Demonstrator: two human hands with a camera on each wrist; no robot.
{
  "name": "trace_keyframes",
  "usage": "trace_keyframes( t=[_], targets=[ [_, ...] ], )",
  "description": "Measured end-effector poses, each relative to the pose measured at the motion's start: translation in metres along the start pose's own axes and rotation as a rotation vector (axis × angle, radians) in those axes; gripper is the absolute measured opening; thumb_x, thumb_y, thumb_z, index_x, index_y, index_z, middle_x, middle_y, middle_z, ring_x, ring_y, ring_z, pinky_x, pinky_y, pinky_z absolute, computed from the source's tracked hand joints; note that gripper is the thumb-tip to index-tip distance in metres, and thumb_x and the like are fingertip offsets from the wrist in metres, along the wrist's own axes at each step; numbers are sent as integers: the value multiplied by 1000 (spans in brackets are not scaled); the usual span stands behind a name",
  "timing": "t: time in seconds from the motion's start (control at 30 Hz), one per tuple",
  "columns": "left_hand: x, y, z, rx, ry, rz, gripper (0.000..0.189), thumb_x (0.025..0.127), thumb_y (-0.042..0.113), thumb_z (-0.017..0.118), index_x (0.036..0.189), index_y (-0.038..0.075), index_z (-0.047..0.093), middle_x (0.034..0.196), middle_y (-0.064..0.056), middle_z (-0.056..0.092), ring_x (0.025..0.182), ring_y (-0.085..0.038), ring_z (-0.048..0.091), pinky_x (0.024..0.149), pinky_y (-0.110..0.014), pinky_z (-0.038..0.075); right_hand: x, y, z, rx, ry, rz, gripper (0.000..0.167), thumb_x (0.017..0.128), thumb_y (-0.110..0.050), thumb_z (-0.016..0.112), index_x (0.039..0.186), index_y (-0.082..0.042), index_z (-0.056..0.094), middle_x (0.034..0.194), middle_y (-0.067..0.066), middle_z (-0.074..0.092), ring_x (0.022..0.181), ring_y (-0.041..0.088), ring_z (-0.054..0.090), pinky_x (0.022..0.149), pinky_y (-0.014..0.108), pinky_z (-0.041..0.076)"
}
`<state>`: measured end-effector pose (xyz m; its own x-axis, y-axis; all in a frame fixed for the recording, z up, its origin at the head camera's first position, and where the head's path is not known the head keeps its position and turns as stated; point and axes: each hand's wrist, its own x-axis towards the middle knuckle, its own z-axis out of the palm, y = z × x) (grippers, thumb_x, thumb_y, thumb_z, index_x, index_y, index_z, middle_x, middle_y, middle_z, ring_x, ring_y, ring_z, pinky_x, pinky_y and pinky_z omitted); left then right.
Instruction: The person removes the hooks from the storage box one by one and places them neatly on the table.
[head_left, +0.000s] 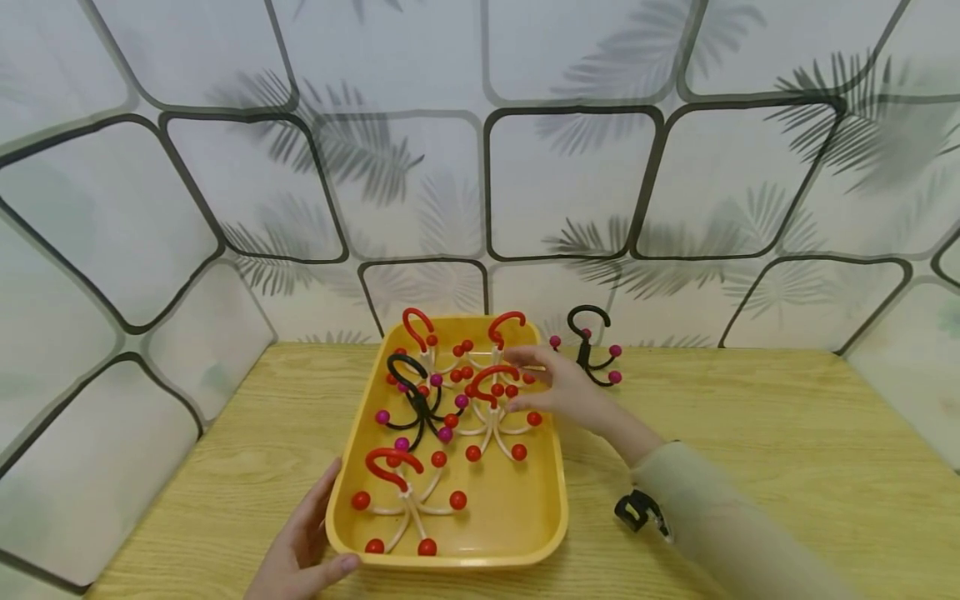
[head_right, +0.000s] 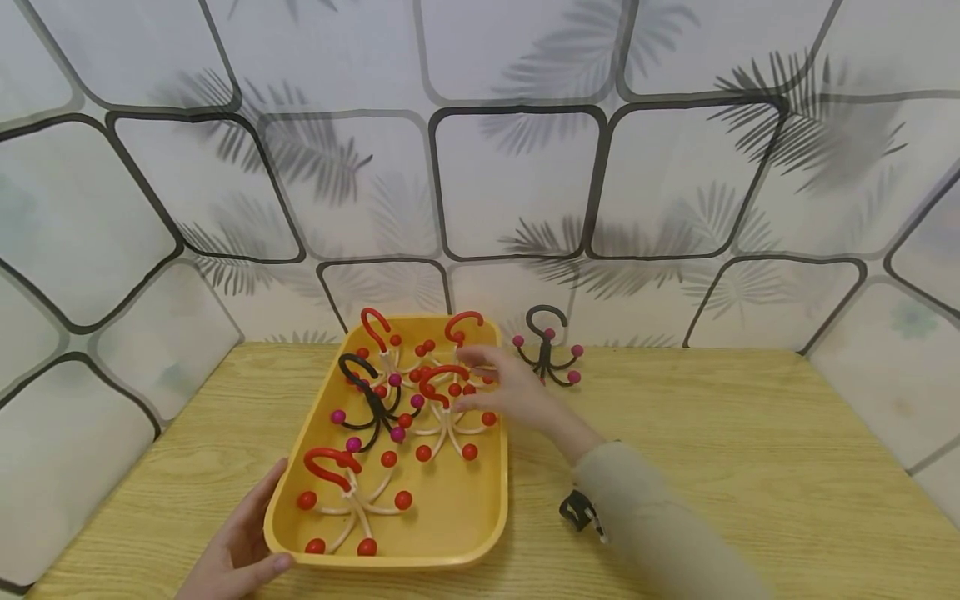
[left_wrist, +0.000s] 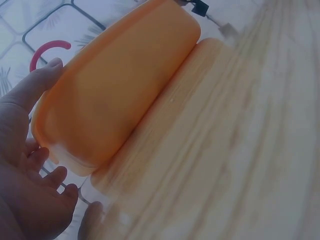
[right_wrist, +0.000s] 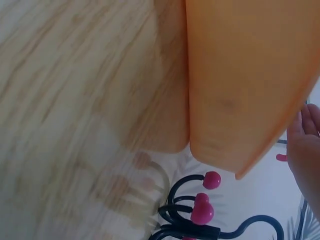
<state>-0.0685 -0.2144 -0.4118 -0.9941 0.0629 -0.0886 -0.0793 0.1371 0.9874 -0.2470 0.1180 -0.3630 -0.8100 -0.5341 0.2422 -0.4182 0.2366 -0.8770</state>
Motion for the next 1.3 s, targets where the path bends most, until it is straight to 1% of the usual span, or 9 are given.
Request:
trace_keyframes(
  t=[0.23,0.4,0.53,0.73,0.83,0.97,1.1,1.2,1.3],
  targets=[
    [0,1,0,0,6,-34,89,85,11,72,154,15,15,157,-16,13,138,-42,21,95,-30,47,7,0,12,-118,-91,76,61,78,-22,80,132,-7,56,128,14,58,116,31,56,100,44,43],
    [-1,2,0,1,5,-23,91,84,9,72,154,14,15,157,-16,13,137,-40,22,94,-26,46,7,-3,18,-204,-90,117,49,78,-21,80,120,-2,62,117,11,65,109,30,59,96,44,46],
    [-1,2,-1,-8,-4,-18,93,83,7,73,154,14,14,157,-16,13,136,-38,22,91,-21,45,6,-3,22,-259,-87,111,44,77,-20,81,115,-4,65,111,5,67,102,24,62,91,37,50],
    [0,2,0,1,7,-67,92,84,12,74,154,16,14,158,-14,13,139,-38,21,96,-30,45,6,-7,25,-320,-88,127,31,80,-21,79,108,-9,71,101,-1,70,91,15,64,83,30,53],
    [1,2,0,4,8,-61,91,84,12,73,154,16,15,158,-14,14,139,-37,21,95,-26,46,6,-8,26,-361,-84,154,26,81,-25,78,103,-11,74,94,-3,72,86,12,65,79,29,53],
    [0,1,0,2,6,-38,90,84,10,72,154,16,15,157,-15,15,137,-36,21,90,-19,45,5,-9,27,-368,-82,180,23,82,-25,77,99,-11,74,89,-5,72,85,10,66,76,28,54],
    [0,2,0,4,8,-44,90,84,11,72,154,16,16,157,-15,15,137,-37,22,94,-26,46,4,-9,27,-355,-69,156,23,82,-23,76,100,-9,74,90,-3,72,83,11,65,76,27,54],
    [0,3,0,11,10,-54,90,85,12,72,154,16,15,157,-15,15,138,-37,22,97,-32,46,4,-8,25,-294,-61,136,25,83,-23,76,101,-5,73,92,0,72,82,12,65,75,27,54],
    [0,3,0,14,9,-56,90,85,12,72,154,16,15,157,-15,15,138,-37,22,95,-27,46,3,-8,22,-215,-53,135,29,83,-23,76,103,-2,73,95,3,72,83,13,65,76,28,54]
  ],
)
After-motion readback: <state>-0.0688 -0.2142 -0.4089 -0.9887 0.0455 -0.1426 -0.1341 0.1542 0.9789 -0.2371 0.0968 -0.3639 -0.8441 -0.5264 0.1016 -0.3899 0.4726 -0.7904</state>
